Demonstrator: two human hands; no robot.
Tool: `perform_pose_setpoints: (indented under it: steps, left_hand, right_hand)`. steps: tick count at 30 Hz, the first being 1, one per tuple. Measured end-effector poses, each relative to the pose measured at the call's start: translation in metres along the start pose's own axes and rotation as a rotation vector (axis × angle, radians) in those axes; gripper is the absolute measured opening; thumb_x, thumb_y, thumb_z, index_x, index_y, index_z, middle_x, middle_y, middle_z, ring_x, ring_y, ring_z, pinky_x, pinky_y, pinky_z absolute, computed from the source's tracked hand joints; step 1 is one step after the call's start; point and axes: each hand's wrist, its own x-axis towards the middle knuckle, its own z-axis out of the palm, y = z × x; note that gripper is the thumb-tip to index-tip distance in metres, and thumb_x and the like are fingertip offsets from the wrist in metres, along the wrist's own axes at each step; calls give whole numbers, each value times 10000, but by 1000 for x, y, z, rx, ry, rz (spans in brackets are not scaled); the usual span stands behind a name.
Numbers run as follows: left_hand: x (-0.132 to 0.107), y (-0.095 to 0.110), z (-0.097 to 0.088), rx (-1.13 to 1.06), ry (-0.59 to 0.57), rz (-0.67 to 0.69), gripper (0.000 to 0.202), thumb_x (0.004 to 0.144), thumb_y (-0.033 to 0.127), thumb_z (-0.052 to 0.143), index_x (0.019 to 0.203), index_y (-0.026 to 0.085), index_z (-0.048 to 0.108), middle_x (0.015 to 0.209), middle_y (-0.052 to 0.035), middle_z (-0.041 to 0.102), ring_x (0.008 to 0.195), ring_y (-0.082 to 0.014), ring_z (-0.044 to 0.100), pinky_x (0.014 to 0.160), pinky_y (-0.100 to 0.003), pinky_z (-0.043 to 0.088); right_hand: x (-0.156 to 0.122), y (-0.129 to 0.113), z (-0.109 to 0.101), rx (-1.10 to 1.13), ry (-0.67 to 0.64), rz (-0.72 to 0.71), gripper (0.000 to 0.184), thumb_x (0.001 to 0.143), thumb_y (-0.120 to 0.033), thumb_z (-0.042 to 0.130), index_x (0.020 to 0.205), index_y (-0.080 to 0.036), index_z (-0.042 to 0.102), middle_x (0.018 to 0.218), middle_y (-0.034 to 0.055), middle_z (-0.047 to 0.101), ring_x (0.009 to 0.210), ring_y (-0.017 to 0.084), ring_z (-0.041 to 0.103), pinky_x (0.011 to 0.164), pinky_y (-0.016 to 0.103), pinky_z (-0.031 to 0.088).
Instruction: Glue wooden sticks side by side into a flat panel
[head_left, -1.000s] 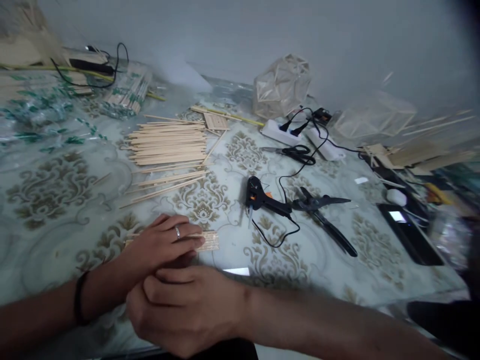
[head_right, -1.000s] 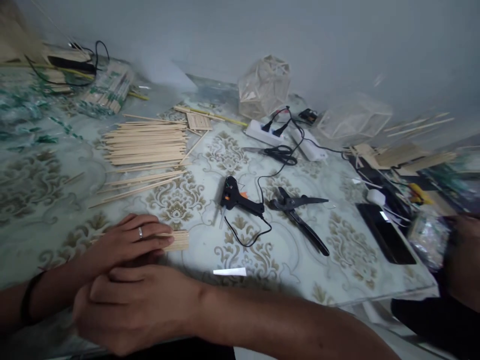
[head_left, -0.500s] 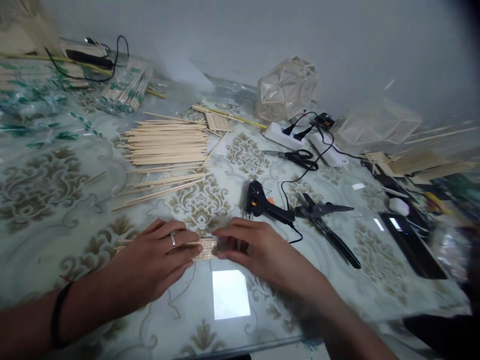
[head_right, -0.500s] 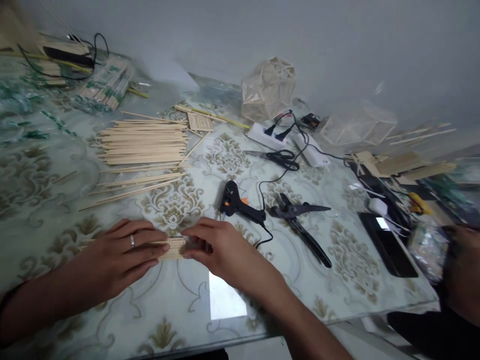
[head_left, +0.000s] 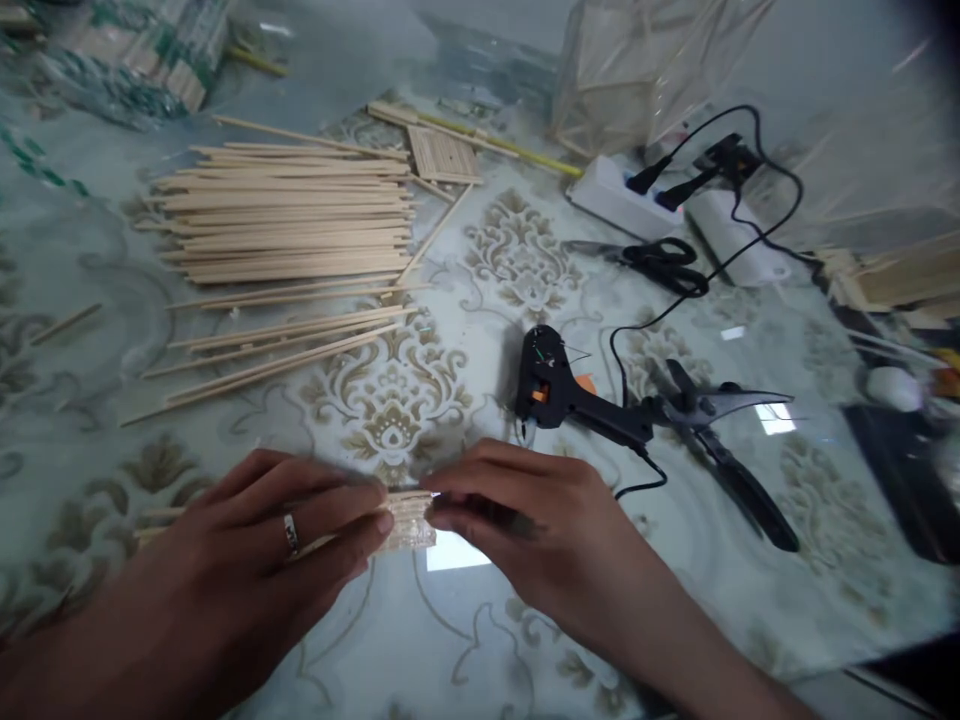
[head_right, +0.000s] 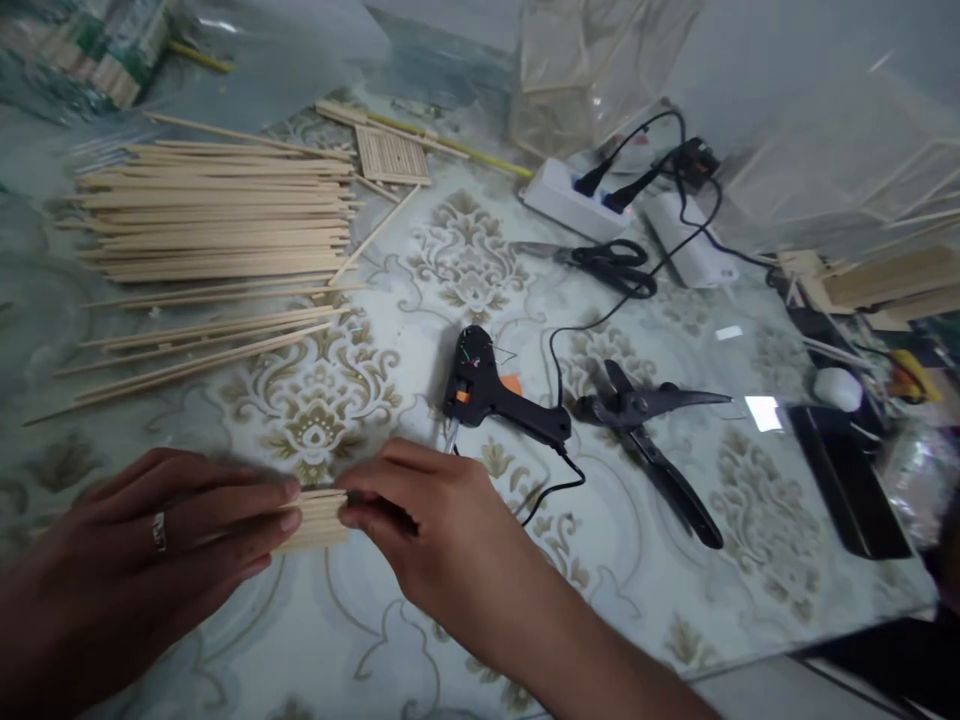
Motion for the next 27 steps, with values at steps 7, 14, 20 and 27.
perform_pose_setpoints:
  steps: [7, 14, 20, 27]
  left_hand:
    - [-4, -1, 4, -13, 18, -14, 297, 1100, 105, 545, 1331, 205, 702, 1319, 10, 772, 1236, -139, 656, 1052, -315, 500]
    - [-7, 0, 1, -28, -40, -80, 431, 1026, 65, 563, 1387, 278, 660, 1320, 20, 790, 1213, -185, 694, 1023, -350, 576]
    - [-2, 0, -1, -22, -28, -52, 402, 1021, 29, 536, 1336, 243, 665, 1307, 6, 794, 1207, -174, 696, 1024, -321, 553]
    - [2, 4, -2, -22, -12, -70, 321, 1093, 106, 478, 1304, 261, 665, 1254, 30, 811, 1174, -162, 712, 994, -337, 554]
  right_hand:
    - [0, 3, 2, 36, -19, 11, 150, 983, -78, 733, 1044, -185, 818, 881, 18, 763, 771, 144, 734, 678, 246, 568]
    - [-1, 3, 2, 3, 1, 22, 117, 971, -96, 760, 1015, -196, 804, 881, 4, 779, 771, 140, 756, 693, 236, 593]
    - [0, 2, 2, -15, 3, 36, 137, 955, -90, 777, 1006, -216, 794, 885, -6, 785, 756, 136, 755, 695, 235, 595]
    - [1, -1, 3, -18, 9, 35, 144, 939, -68, 788, 986, -203, 791, 882, -14, 779, 771, 122, 754, 697, 216, 579]
